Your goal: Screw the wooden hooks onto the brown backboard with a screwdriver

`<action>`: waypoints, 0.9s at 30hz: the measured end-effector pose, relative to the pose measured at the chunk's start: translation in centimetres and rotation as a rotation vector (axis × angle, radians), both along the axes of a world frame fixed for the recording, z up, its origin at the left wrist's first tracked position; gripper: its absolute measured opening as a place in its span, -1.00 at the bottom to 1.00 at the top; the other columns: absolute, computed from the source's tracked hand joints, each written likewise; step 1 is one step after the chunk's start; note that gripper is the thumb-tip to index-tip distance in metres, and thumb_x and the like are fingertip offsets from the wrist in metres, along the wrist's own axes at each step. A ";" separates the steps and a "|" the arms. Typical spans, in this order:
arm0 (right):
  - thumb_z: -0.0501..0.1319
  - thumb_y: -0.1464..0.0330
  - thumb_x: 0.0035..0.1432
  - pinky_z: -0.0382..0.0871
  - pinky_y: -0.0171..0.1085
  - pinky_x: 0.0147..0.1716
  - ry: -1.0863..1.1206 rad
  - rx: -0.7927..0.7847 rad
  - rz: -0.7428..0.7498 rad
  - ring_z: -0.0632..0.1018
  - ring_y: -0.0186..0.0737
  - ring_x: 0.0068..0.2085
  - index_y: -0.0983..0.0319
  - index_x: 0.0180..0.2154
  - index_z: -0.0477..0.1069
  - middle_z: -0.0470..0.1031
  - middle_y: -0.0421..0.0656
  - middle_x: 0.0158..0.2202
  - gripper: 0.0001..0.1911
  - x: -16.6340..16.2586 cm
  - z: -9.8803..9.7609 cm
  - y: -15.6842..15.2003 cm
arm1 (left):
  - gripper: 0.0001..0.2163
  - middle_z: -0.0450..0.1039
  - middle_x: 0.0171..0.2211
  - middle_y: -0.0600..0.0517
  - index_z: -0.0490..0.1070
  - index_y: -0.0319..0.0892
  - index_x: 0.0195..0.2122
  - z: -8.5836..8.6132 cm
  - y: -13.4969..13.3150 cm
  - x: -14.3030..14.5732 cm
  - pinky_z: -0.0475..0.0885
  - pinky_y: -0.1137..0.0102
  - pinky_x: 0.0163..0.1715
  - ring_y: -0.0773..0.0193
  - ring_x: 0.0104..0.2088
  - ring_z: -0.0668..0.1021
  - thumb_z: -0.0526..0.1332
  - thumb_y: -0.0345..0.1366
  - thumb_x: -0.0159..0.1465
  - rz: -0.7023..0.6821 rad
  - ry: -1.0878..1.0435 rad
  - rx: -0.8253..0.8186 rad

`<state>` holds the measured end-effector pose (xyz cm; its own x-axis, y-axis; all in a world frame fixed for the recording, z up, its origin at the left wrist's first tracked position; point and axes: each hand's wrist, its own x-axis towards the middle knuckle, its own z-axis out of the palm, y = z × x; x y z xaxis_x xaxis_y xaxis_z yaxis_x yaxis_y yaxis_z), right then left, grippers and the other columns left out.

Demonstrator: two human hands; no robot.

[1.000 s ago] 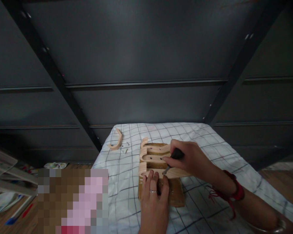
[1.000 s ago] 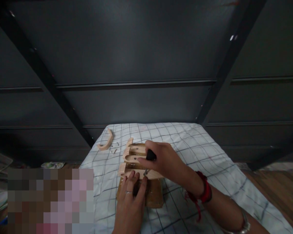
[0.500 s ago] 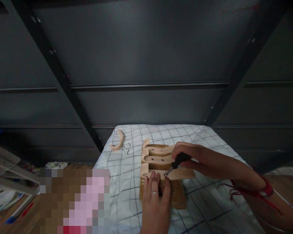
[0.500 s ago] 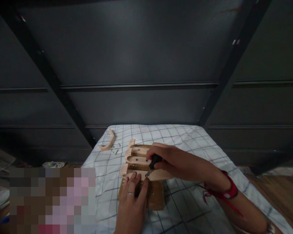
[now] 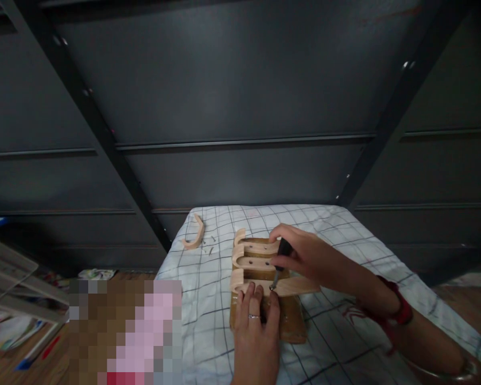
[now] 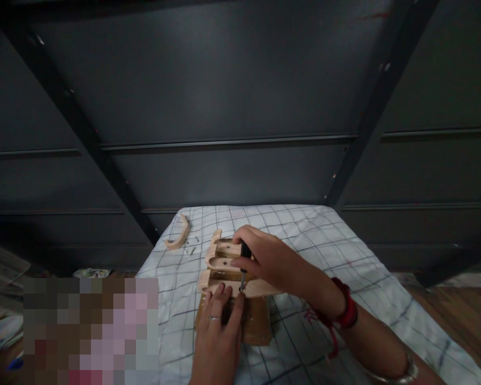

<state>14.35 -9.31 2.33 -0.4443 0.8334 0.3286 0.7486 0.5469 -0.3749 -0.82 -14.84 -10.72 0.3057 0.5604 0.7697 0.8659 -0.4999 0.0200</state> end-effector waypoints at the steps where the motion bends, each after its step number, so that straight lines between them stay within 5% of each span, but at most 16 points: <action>1: 0.04 0.35 0.14 0.28 -0.30 -0.32 0.033 -0.065 0.130 0.41 -0.26 -0.28 0.25 -0.22 0.19 0.37 -0.09 -0.25 -0.85 0.4 0.4 -0.2 | -0.74 0.25 -0.09 -0.11 0.35 -0.15 -0.15 0.0 0.0 0.0 0.42 0.17 -0.18 0.07 -0.04 0.34 0.00 -0.47 0.18 0.002 -0.005 0.005; 3: -0.02 0.41 0.17 0.26 -0.30 -0.19 0.050 -0.150 0.308 0.37 -0.27 -0.15 0.24 -0.15 0.15 0.31 -0.06 -0.13 -0.83 1.2 1.1 -0.8 | -0.74 0.26 -0.10 -0.10 0.35 -0.14 -0.15 -0.1 0.0 0.1 0.42 0.17 -0.18 0.07 -0.05 0.35 0.01 -0.47 0.17 -0.001 -0.015 0.007; 5: -0.04 0.45 0.16 0.26 -0.31 -0.21 0.036 -0.187 0.317 0.37 -0.29 -0.17 0.23 -0.20 0.17 0.32 -0.08 -0.17 -0.86 1.8 1.5 -1.1 | -0.74 0.26 -0.10 -0.10 0.35 -0.14 -0.15 -0.1 0.0 0.1 0.41 0.17 -0.17 0.07 -0.05 0.35 0.01 -0.48 0.17 -0.003 -0.020 -0.002; 12: 0.20 0.33 -0.04 0.15 -0.39 -0.59 -0.032 -0.034 -0.029 0.35 -0.37 -0.57 0.20 -0.46 0.23 0.34 -0.30 -0.58 -0.86 0.6 0.9 -1.0 | -0.73 0.27 -0.10 -0.12 0.34 -0.15 -0.14 0.0 0.0 0.1 0.41 0.18 -0.17 0.08 -0.04 0.34 0.02 -0.48 0.15 -0.001 -0.009 0.002; 18: 0.06 0.18 0.08 0.07 -0.31 -0.61 -0.183 0.221 -0.396 0.34 -0.28 -0.64 0.22 -0.59 0.23 0.29 -0.22 -0.71 -0.69 -1.3 -0.5 -0.4 | -0.71 0.27 -0.10 -0.12 0.33 -0.15 -0.14 0.0 0.0 0.0 0.41 0.17 -0.17 0.08 -0.04 0.35 0.01 -0.49 0.14 0.003 0.011 0.006; 22: 0.08 0.33 0.08 0.26 -0.30 -0.40 0.036 0.092 -0.112 0.44 -0.27 -0.39 0.23 -0.40 0.29 0.43 -0.16 -0.41 -0.90 -0.5 -0.5 -0.3 | -0.72 0.27 -0.11 -0.11 0.34 -0.14 -0.15 0.0 0.0 0.1 0.41 0.17 -0.17 0.08 -0.04 0.34 0.02 -0.48 0.14 0.009 0.000 0.008; 27: 0.01 0.46 0.13 0.30 -0.31 -0.26 -0.002 -0.233 0.418 0.42 -0.30 -0.23 0.22 -0.17 0.21 0.38 -0.11 -0.18 -0.81 1.4 1.9 -1.2 | -0.72 0.27 -0.10 -0.11 0.34 -0.14 -0.14 0.0 0.0 0.0 0.40 0.17 -0.16 0.07 -0.03 0.33 0.02 -0.48 0.14 -0.001 -0.008 0.006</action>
<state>15.75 -10.54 4.19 -0.7575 0.6346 0.1532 0.4831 0.7027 -0.5224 -0.78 -14.85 -10.73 0.2999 0.5552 0.7758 0.8653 -0.5008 0.0238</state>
